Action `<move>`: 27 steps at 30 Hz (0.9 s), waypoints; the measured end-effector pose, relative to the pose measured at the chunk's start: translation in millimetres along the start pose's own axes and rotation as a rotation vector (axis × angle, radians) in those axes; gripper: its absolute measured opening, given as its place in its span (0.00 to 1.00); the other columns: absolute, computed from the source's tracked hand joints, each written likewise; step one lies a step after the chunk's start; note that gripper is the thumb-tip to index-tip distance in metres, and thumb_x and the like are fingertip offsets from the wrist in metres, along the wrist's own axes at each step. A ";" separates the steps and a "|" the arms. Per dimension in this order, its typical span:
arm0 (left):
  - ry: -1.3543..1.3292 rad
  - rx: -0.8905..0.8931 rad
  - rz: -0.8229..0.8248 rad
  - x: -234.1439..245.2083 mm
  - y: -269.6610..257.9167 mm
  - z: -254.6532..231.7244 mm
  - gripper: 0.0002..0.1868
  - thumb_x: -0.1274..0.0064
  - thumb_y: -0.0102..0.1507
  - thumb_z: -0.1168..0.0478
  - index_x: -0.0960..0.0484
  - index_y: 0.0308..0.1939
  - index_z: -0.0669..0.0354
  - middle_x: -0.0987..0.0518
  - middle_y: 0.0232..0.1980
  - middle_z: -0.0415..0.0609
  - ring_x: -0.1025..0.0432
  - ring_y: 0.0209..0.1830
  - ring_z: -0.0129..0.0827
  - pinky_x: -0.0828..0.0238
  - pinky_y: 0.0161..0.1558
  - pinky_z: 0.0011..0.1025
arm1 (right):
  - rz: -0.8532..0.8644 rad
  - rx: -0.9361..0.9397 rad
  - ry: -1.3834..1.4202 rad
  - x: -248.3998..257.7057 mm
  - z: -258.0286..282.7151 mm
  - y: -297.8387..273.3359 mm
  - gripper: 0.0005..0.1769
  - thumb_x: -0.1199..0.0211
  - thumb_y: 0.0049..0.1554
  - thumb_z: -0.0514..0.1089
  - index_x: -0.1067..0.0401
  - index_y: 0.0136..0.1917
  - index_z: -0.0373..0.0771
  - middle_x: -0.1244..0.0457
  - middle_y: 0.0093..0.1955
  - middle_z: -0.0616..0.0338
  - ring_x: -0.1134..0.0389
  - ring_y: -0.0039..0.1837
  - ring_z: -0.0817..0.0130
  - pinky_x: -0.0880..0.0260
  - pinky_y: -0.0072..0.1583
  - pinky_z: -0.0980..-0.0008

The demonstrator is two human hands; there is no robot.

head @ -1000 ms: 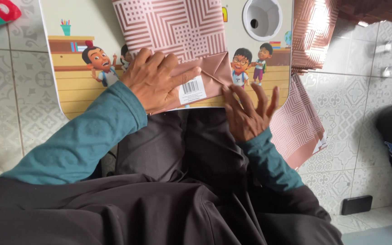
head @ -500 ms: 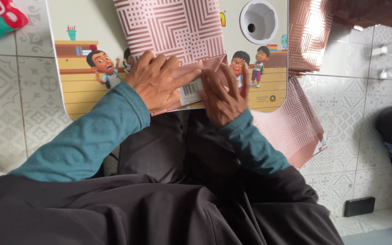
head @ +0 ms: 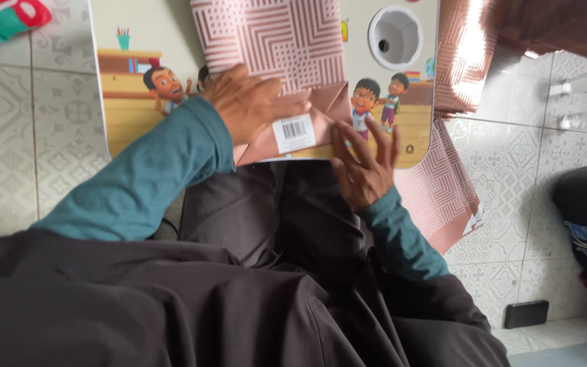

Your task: Folding patterned paper sheets into small boxes on a lap desk while sitting on the floor.

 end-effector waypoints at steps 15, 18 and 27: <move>-0.075 -0.064 -0.327 1.1 -7.7 8.8 0.24 0.55 0.70 0.57 0.24 0.65 0.16 0.35 0.36 0.39 0.27 0.29 0.43 0.35 0.39 0.44 | 0.002 0.105 0.313 -59.0 95.6 33.7 0.26 0.44 0.63 0.67 0.29 0.71 0.64 0.40 0.75 0.50 0.47 0.80 0.42 0.63 0.80 0.39; -0.066 -0.064 -0.335 20.5 -8.6 1.5 0.24 0.57 0.69 0.58 0.25 0.66 0.22 0.35 0.37 0.40 0.29 0.29 0.42 0.35 0.39 0.44 | -0.059 0.130 0.421 -57.5 74.7 34.9 0.15 0.30 0.58 0.57 0.19 0.55 0.51 0.35 0.70 0.53 0.37 0.75 0.50 0.52 0.79 0.51; 0.070 0.268 -0.477 30.3 -63.7 -17.1 0.15 0.44 0.65 0.54 0.25 0.54 0.50 0.25 0.46 0.44 0.25 0.48 0.40 0.35 0.64 0.51 | 0.004 0.047 0.024 -46.5 39.3 46.9 0.27 0.54 0.70 0.54 0.35 0.78 0.46 0.42 0.78 0.53 0.45 0.80 0.50 0.49 0.78 0.56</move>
Point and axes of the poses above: each hand's wrist, its own y-axis towards the middle knuckle, its own x-axis out of the back of the hand, z = x × y, the point moved 7 cm from there along y, towards the middle knuckle
